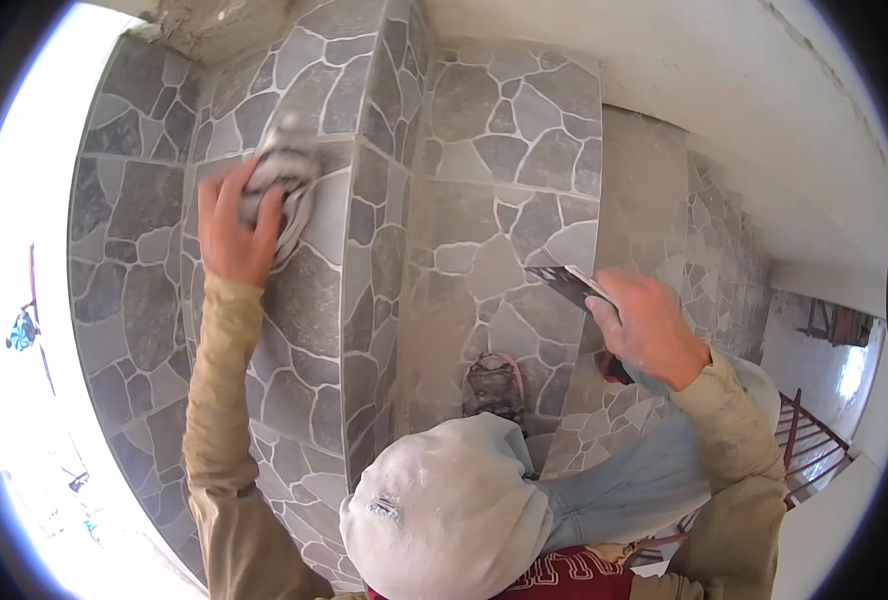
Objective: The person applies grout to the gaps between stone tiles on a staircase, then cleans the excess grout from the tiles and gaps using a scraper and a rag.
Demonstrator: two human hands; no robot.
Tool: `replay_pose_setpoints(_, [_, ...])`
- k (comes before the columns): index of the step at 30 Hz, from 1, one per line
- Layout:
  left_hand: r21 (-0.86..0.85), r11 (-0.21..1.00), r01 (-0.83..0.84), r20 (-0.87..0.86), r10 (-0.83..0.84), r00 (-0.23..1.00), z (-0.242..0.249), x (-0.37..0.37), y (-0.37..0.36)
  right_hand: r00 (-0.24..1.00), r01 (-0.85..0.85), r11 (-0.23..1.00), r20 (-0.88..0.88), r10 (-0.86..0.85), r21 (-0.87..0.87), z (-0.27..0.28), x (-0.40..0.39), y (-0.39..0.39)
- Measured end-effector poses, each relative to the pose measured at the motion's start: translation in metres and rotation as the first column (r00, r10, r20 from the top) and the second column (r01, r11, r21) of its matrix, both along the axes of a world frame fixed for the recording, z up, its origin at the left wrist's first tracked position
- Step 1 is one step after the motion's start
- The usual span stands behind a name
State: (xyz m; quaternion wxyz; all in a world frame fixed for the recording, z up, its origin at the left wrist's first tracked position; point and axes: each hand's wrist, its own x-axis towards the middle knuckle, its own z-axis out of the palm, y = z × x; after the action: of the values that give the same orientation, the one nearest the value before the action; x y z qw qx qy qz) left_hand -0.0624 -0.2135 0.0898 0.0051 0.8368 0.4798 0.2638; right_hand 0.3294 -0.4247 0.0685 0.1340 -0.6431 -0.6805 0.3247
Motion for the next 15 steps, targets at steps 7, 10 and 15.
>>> replay_pose_setpoints(7, [0.026,0.974,0.224,-0.227,-0.212,0.951,-0.066,0.244,0.141,0.999,-0.024,0.997,0.025,0.022,0.078,-0.017,0.021,-0.001])
replay_pose_setpoints(10, [-0.079,0.997,0.020,-0.323,-0.045,0.945,-0.119,0.280,0.167,0.994,-0.107,0.993,0.012,0.107,0.055,-0.025,0.033,-0.005])
replay_pose_setpoints(15, [-0.039,0.993,-0.108,-0.182,0.100,0.978,-0.284,0.218,0.135,0.989,-0.134,0.991,-0.063,0.136,0.028,-0.028,0.039,-0.013])
